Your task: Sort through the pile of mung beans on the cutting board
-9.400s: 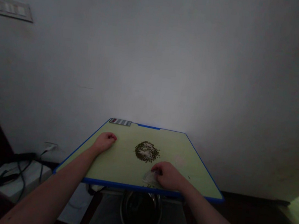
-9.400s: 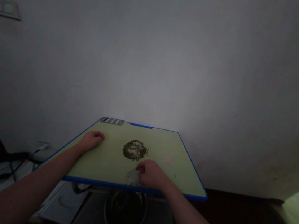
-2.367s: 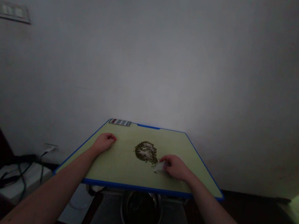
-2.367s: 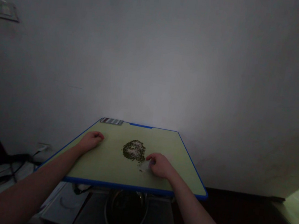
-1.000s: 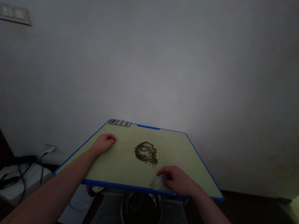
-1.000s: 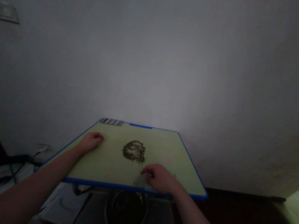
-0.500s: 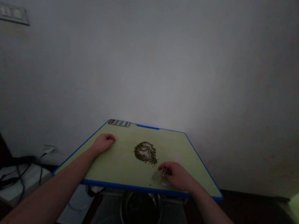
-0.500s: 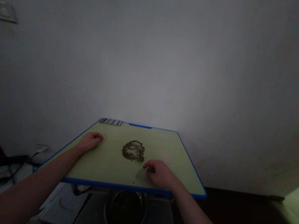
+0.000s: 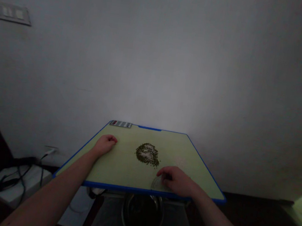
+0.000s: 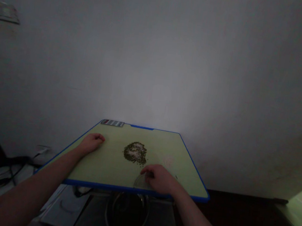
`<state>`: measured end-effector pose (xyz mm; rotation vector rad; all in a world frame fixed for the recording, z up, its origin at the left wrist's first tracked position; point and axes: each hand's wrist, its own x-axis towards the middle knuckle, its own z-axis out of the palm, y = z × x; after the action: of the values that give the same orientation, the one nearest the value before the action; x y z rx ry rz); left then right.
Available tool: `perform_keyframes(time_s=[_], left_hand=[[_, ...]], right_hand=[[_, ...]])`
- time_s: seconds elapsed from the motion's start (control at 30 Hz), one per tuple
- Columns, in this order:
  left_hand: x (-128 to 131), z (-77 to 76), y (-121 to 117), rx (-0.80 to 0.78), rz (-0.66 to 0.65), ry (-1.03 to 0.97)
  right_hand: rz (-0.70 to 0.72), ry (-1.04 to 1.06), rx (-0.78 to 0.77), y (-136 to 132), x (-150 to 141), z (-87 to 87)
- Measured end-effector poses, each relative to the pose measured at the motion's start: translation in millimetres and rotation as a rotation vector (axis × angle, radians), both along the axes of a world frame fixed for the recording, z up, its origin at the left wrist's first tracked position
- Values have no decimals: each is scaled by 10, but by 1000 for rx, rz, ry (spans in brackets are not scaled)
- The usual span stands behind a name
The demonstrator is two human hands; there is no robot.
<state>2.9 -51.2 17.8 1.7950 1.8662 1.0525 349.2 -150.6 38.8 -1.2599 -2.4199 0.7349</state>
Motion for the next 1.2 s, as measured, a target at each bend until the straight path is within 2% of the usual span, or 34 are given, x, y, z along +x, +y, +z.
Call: perform_keyframes(time_s=[0.27,0.43,0.6,0.73,1.03,1.13,1.2], left_hand=[[-38,-56,45,11,-3,-11],[-28,-48,34,-3,-19,-28],[-26,-47,36,-9,-19,-42],[-30,-39,33,-1,-27,-28],[7,15,-16,-15,-3,-2],[6,10,-6,-20,-1,7],[1,0,4,-10,-2,13]], right_hand=[[-12,8,-16,-46,18,-14],[-158,77,80,-156,-46,6],[-206,101,186,-262,-175,-113],[-274,30,191,-163,-114,-182],[-460,-31,244,240,290,-218],[-506,-14,271,283,314,-218],[-489,17,283,277,278,-224]])
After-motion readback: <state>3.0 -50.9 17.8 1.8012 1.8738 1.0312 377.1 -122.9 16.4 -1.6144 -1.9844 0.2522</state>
